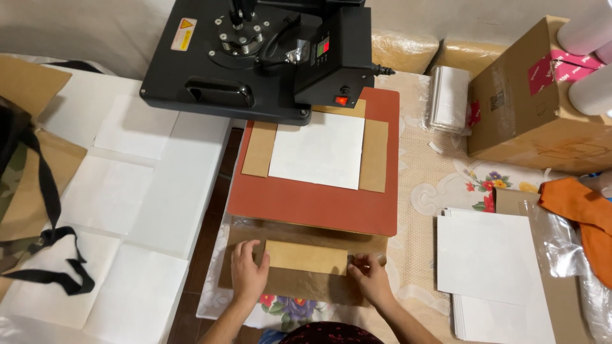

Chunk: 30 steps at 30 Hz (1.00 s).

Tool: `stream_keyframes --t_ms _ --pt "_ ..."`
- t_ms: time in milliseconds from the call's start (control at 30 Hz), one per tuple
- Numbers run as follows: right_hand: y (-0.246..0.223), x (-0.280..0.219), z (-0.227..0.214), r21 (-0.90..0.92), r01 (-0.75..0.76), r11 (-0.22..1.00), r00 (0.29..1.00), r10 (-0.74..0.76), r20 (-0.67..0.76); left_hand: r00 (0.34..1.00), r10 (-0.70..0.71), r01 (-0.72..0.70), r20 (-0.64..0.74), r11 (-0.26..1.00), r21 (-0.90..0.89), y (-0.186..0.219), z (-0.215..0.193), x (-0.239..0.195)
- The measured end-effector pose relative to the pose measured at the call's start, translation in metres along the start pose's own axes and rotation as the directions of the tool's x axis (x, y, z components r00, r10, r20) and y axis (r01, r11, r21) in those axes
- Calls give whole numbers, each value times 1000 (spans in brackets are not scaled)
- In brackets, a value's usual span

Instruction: Aligning a ceramic tile on a heat press, covering it with a protective sheet, and engaging the press lever for sublimation.

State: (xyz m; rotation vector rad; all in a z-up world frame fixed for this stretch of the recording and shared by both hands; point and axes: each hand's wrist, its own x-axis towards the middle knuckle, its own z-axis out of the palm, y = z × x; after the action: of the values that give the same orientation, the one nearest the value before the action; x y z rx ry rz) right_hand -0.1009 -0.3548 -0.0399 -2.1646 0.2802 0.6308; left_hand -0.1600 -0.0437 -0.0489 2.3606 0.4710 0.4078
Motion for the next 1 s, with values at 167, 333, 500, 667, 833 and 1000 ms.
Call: stream_keyframes --t_ms 167,333,500,667,833,1000 --pt "-58 2 -27 -440 562 701 725 -673 -146 998 51 -50 -28 998 37 26 -13 13" --pt "-114 63 -59 -676 384 629 525 -751 -400 912 309 -258 -269 943 210 41 -23 70" --pt "-119 88 -58 -626 325 709 616 -661 -428 960 183 -139 -213 969 206 51 -18 117" --pt "-108 102 -56 -588 307 749 652 -615 -443 988 75 -42 -134 972 232 54 -10 127" --pt "-105 101 -57 -584 273 765 665 -589 -460 979 87 -58 -183 985 160 55 -12 124" --pt "-109 66 -74 -529 441 725 572 -681 -456 924 290 -272 -250 957 106 55 -14 67"
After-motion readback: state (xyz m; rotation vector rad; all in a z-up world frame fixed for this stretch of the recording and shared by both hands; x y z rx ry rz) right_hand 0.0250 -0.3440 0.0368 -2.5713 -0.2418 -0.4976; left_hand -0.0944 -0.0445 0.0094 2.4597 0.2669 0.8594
